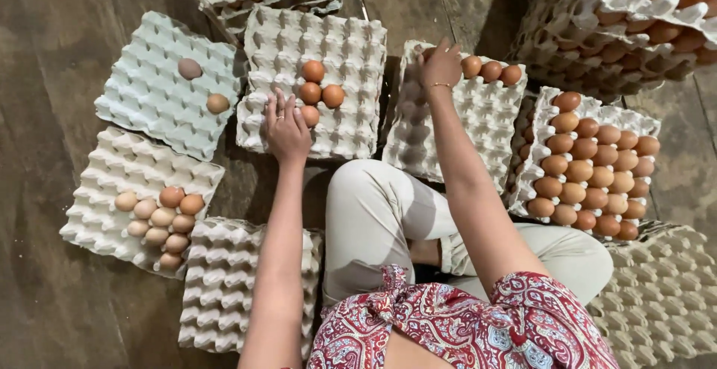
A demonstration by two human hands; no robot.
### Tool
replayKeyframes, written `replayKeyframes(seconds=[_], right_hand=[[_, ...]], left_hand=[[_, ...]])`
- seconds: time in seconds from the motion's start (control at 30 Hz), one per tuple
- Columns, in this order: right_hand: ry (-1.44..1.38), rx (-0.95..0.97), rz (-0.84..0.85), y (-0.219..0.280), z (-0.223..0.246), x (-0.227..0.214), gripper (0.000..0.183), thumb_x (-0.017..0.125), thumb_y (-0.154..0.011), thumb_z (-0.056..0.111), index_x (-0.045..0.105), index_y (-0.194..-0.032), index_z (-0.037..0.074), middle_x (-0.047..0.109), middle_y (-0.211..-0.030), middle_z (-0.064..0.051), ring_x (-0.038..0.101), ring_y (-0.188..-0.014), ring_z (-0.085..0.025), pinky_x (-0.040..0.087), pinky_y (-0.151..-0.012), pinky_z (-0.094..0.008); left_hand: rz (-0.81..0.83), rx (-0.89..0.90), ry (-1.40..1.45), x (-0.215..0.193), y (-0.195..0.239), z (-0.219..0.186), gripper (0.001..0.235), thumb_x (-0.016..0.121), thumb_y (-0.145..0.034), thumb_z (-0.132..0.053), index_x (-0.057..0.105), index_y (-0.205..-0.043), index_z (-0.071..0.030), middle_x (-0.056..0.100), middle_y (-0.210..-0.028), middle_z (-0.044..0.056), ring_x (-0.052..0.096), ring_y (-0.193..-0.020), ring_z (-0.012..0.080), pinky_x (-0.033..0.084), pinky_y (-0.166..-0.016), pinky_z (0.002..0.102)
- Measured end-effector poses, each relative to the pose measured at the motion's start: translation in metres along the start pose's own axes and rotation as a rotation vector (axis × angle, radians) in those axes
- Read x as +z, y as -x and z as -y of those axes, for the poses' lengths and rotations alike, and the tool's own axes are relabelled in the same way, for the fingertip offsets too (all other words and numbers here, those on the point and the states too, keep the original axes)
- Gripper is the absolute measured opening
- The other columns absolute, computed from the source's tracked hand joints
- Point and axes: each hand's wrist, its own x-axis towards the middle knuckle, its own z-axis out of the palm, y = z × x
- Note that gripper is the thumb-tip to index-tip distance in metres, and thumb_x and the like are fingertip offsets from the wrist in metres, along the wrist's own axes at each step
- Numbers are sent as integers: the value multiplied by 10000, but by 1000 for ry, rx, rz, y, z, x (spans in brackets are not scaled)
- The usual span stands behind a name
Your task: The person sits cross-legged on a wooden floor and sorts brown eggs by hand into empty egg cartons. They pick up eggs from partially filled trays and place them into empty slots in other trays, occasionally moving the cartons to organize the workspace.
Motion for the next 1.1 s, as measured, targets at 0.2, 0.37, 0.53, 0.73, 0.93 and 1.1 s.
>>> replayKeyframes(seconds=[0.2, 0.37, 0.53, 0.73, 0.93, 1.1], right_hand=[[-216, -173, -225, 10, -21, 4, 448, 749, -800, 467, 562, -949, 88, 650, -834, -177, 665, -797, -406, 536, -699, -517], [-1120, 122, -107, 28, -22, 15, 531, 891, -750, 354, 510, -1048, 134, 580, -891, -87, 632, -818, -250, 557, -645, -358], [-1875, 333, 232, 106, -8, -31, 263, 782, -830, 242, 571, -979, 192, 575, -864, -25, 554, -563, -73, 432, -456, -127], [-2253, 349, 695, 155, -25, -64, 420, 616, -833, 296, 613, -1235, 178, 644, -999, -167, 690, -859, -322, 618, -724, -370], [-2284, 474, 760, 167, -58, -52, 186, 631, -851, 216, 627, -996, 98, 654, -978, -157, 667, -761, -298, 589, -636, -329], [-2118, 408, 587, 168, -79, -55, 180, 702, -817, -11, 551, -823, 88, 518, -814, -79, 684, -724, -272, 586, -597, -278]], left_hand=[[-146, 94, -123, 14, 4, 13, 358, 410, -1024, -291, 676, -1235, -175, 639, -1322, 63, 524, -1279, 262, 376, -1066, 407], [-160, 122, -111, 19, 5, 19, 350, 420, -1021, -281, 676, -1227, -158, 641, -1316, 84, 532, -1270, 279, 364, -1088, 413], [-164, 140, -128, 17, 5, 19, 346, 424, -1019, -273, 676, -1228, -158, 643, -1312, 81, 529, -1270, 282, 374, -1075, 414], [-136, 122, -122, 16, 7, 17, 366, 395, -1036, -279, 670, -1244, -157, 621, -1349, 69, 508, -1291, 276, 382, -1045, 429], [-155, 163, -99, 10, 4, 16, 324, 445, -1022, -236, 689, -1208, -130, 649, -1308, 102, 539, -1250, 308, 412, -1026, 437], [-141, -92, 25, 12, -4, 8, 522, 658, -815, -105, 569, -1328, -138, 636, -1261, 164, 567, -1212, 354, 390, -1073, 466]])
